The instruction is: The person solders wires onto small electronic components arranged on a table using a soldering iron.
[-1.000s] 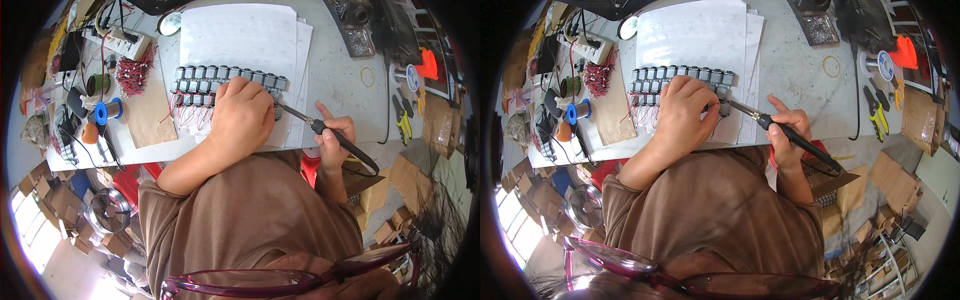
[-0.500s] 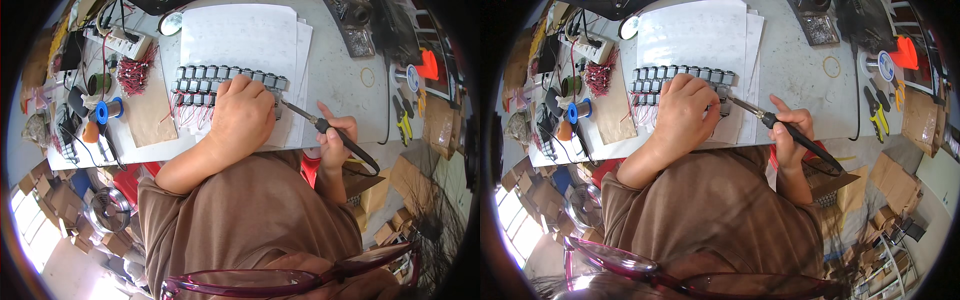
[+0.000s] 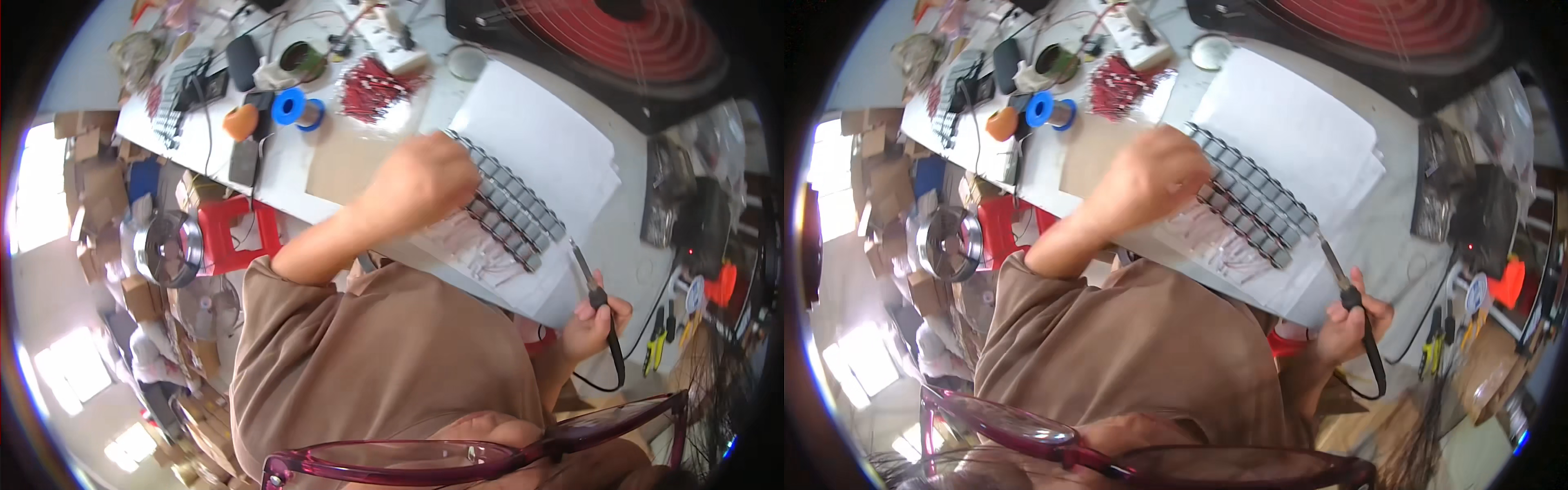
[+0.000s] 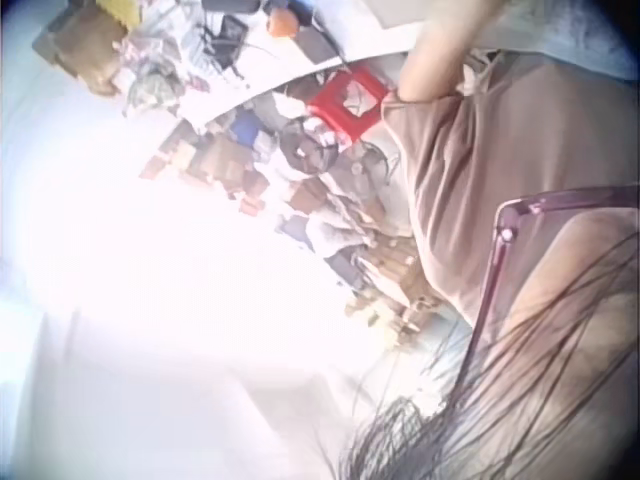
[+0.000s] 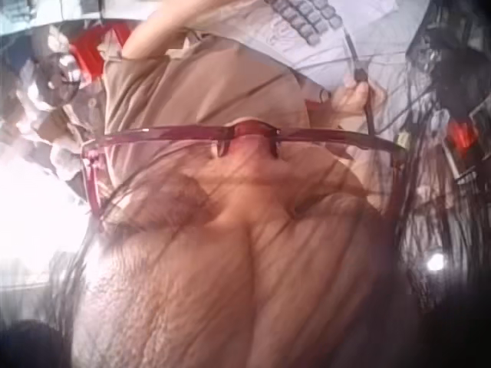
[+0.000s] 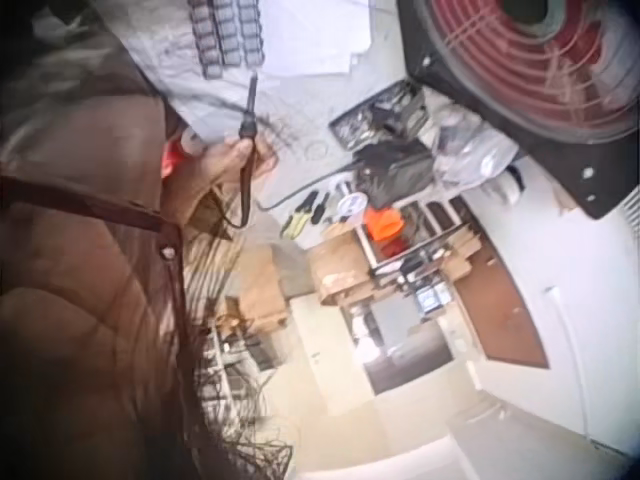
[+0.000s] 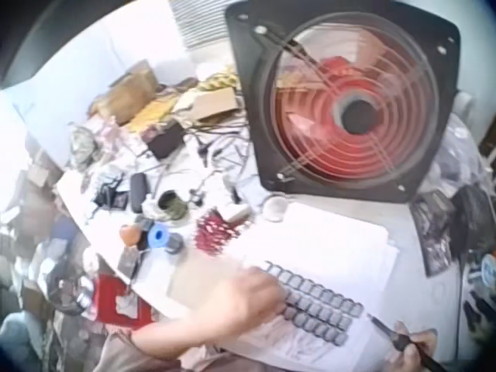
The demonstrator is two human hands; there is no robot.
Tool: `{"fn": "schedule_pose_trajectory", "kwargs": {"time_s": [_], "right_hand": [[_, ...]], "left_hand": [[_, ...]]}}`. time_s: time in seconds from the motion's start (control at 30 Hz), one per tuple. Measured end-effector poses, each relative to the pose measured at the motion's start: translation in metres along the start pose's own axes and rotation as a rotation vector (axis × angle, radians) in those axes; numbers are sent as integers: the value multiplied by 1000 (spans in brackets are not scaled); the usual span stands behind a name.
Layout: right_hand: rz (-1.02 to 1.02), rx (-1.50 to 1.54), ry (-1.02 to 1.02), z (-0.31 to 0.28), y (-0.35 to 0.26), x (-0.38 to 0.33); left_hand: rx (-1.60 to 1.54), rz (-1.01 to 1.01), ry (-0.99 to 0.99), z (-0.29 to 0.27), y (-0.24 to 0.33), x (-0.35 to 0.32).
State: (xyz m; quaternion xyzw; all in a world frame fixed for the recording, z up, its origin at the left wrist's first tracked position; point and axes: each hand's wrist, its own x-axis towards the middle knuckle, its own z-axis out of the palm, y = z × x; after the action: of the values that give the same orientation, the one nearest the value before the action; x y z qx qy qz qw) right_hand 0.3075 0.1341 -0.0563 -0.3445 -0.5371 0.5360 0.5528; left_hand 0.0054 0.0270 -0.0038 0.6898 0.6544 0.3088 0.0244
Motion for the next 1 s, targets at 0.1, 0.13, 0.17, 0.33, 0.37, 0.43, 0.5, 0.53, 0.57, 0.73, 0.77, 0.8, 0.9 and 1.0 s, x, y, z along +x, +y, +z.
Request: {"fn": "schedule_pose_trajectory", "kwargs": {"time_s": [0.1,0.13,0.17,0.33,0.37,0.43,0.5,0.53,0.57,0.73,0.77,0.8,0.9,1.0], "right_hand": [[-20,-38,-17,24,-5,12],[-25,-28,-59,31,-5,15],[-30,-22,-98,37,-5,17],[-6,-11,-203,68,-6,25],[4,10,-233,74,-7,26],[8,-5,-244,86,-11,28],[14,5,-264,93,-14,29],[12,-9,-262,98,-15,30],[23,4,-286,103,-16,31],[44,18,-321,130,-29,32],[113,3,-314,137,-33,31],[179,-11,-306,143,-34,32],[184,40,-406,155,-24,36],[214,-35,-421,173,-14,34]], "left_hand": [[377,-100,56,-36,-57,-27],[400,-180,20,-47,-66,-34],[465,-180,-5,-55,-73,-42],[566,-136,-93,-65,-101,-55],[573,-128,-95,-66,-101,-54],[592,-155,-82,-66,-101,-55],[575,-179,-84,-63,-98,-55],[576,-206,-86,-63,-97,-54],[564,-204,-82,-63,-97,-54],[431,-313,125,-71,-80,-53],[349,-341,162,-72,-75,-49],[338,-335,165,-69,-70,-48],[-350,-625,37,-53,-57,-34],[-582,-733,-39,-37,-57,-14]]}}
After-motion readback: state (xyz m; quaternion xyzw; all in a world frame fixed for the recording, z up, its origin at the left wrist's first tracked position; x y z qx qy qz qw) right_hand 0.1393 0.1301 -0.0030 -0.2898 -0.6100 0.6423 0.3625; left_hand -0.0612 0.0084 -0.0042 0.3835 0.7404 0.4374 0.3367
